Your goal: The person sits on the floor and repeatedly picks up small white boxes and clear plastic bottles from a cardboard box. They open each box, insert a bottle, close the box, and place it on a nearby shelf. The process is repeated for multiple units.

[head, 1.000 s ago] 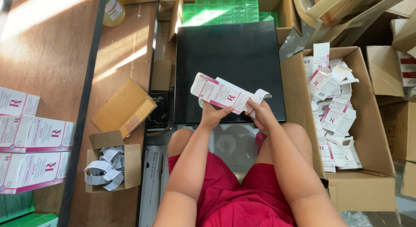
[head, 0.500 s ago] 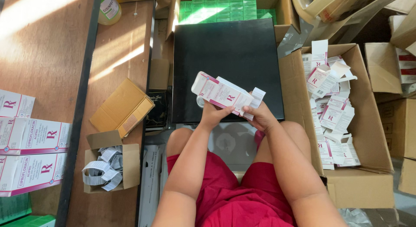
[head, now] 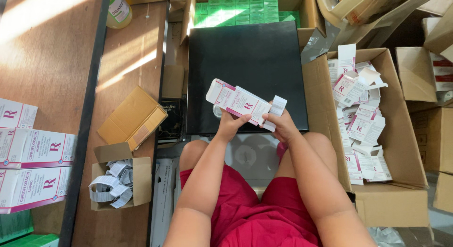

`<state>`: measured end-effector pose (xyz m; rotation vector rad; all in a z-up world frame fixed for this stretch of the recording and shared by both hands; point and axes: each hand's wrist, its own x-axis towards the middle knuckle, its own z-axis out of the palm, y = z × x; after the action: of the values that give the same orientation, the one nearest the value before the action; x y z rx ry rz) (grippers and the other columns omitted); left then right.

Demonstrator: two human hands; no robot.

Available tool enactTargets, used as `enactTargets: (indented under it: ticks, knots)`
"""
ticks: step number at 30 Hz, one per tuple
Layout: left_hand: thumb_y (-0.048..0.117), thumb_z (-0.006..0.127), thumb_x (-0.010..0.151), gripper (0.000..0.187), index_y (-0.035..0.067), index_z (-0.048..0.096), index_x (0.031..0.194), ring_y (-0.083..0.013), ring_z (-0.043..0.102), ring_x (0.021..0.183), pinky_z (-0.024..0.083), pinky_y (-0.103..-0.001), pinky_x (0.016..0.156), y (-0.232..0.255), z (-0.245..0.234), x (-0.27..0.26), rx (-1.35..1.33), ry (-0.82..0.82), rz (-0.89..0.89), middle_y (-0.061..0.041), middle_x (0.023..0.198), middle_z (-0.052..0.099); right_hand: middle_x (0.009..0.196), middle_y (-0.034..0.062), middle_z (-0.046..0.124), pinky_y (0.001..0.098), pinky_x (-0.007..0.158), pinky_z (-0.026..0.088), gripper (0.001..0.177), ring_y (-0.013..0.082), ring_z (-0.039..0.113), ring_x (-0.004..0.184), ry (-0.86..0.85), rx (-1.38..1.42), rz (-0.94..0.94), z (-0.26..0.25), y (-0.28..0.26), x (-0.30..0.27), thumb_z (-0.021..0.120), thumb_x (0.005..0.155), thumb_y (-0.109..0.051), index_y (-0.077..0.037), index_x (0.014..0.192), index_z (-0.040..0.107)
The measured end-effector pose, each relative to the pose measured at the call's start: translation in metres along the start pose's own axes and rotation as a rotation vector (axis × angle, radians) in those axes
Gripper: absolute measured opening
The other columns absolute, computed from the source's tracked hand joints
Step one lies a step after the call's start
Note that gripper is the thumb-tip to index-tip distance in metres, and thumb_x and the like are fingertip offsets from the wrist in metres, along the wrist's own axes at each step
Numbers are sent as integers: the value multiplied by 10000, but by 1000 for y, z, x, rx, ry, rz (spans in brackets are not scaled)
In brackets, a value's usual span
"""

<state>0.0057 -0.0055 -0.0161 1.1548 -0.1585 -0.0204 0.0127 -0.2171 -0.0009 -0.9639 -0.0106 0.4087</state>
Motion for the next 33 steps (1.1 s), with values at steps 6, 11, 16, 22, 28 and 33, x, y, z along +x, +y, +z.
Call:
enactTargets:
  ticks: [6,11,16,22,28,33]
  knots:
    - [69,821,863,628,-21,483,1384,-215,650,1192,520,-377,1062,-4,-5,1,79,-98,4,-118,1240,664,999,103,694,345,741,602,268,199,702,852,-49,-54,-12,-14,12,5,766,915,-72,-50,1095,568]
    - [161,856,848,710,14,377,1351,-248,629,1210,512,-367,1028,1,13,-3,486,24,369,-130,1309,579,1009,84,698,337,678,596,222,184,710,868,185,-132,-5,-20,31,16,695,910,-114,-63,1108,608]
    - [158,817,815,648,12,443,1323,-388,515,1299,462,-462,1084,17,30,-13,745,-64,518,-213,1380,478,1021,80,714,319,730,602,217,171,714,886,376,-70,-14,-32,38,28,653,951,-213,-69,1114,654]
    - [166,885,790,423,137,544,1039,-449,500,1358,484,-493,1099,18,40,-16,970,-37,629,-247,1486,429,973,50,700,296,628,503,424,156,636,771,326,-121,199,-29,33,24,558,1031,-487,-93,1140,670]
    - [202,896,762,741,82,458,1348,-414,557,1248,514,-458,1020,3,36,-8,991,52,335,-206,1376,491,1124,36,638,297,722,580,279,110,655,882,467,-255,-117,-21,39,29,532,1004,-265,-94,1214,599]
    - [245,941,666,1203,56,174,1573,-438,505,1217,479,-474,1008,8,44,-2,1211,230,182,-257,1321,460,1146,118,619,316,833,570,113,209,651,962,529,-725,-799,-12,34,9,506,1141,-68,-24,1198,592]
